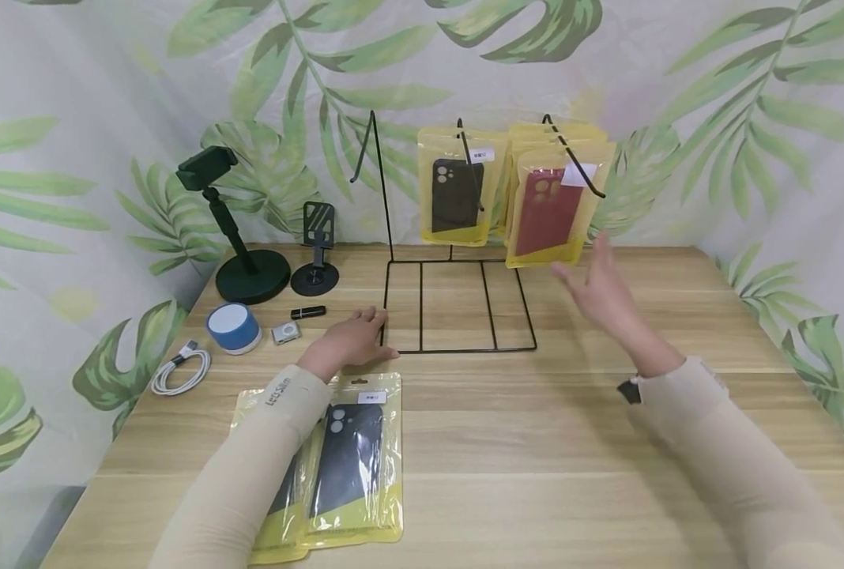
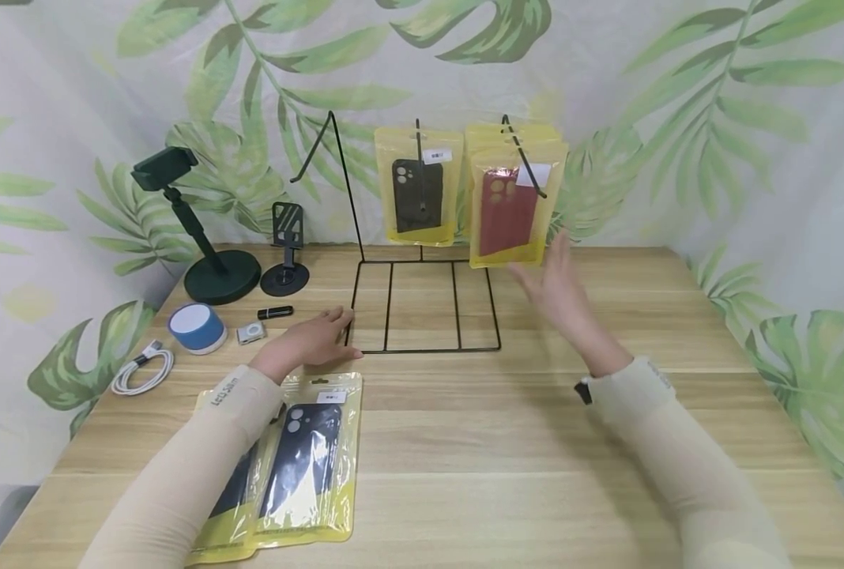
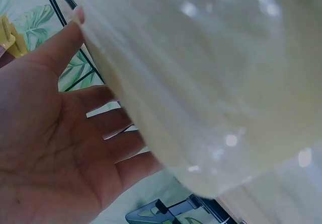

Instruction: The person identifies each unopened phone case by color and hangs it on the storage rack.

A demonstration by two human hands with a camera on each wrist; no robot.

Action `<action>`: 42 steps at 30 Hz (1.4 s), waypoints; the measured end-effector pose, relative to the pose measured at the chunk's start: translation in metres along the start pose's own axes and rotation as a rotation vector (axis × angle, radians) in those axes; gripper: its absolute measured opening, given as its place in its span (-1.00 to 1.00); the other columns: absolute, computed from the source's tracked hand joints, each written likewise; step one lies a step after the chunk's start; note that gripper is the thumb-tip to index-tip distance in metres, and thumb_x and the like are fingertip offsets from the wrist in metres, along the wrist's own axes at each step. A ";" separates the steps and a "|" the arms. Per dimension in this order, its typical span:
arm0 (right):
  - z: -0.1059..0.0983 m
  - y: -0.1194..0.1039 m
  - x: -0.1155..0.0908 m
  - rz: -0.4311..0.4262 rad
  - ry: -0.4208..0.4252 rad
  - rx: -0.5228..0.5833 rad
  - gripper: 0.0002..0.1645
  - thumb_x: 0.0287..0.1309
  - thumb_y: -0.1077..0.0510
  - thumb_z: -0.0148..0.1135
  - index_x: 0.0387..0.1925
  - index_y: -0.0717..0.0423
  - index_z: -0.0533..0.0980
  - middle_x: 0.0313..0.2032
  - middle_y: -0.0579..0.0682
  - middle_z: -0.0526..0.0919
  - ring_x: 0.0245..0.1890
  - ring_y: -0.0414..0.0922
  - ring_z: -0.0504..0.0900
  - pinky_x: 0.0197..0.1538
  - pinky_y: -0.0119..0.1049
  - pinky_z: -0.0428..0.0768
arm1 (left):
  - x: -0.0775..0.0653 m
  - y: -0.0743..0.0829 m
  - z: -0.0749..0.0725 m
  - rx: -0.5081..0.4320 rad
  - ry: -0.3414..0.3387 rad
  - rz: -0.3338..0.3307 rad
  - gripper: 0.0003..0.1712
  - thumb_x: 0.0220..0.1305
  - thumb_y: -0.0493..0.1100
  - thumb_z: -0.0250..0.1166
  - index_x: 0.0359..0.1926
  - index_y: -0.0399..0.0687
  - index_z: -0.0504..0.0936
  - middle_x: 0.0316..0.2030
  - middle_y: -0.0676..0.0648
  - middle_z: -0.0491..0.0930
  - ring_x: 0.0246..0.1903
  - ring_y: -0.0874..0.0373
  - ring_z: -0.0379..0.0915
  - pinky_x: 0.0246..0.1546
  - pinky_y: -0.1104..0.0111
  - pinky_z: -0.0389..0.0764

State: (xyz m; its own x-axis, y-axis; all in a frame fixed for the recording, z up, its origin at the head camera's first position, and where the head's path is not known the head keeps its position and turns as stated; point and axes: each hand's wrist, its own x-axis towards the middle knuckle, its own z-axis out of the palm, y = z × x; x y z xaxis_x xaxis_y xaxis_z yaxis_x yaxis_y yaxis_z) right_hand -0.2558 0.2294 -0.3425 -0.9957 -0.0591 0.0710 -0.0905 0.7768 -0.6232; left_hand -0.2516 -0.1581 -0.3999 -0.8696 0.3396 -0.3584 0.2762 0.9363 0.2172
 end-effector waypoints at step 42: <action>0.070 0.014 -0.021 -0.239 -0.405 -0.562 -0.26 0.44 -0.05 0.08 0.39 0.41 0.25 0.36 0.46 0.29 0.36 0.36 0.31 0.41 0.19 0.33 | -0.069 -0.028 -0.001 -0.021 -0.010 0.082 -0.81 0.14 -0.22 0.36 -0.22 -0.21 0.65 -0.33 -0.08 0.63 -0.29 0.04 0.42 -0.22 0.20 0.55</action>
State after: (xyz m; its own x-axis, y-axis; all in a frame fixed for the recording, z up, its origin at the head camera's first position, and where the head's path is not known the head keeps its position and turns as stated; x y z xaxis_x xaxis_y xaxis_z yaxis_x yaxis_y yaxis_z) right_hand -0.2378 0.1978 -0.4074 -0.8885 -0.4099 -0.2060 -0.3917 0.9116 -0.1248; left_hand -0.1997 -0.2081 -0.3803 -0.8401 0.4161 -0.3480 0.3377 0.9032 0.2648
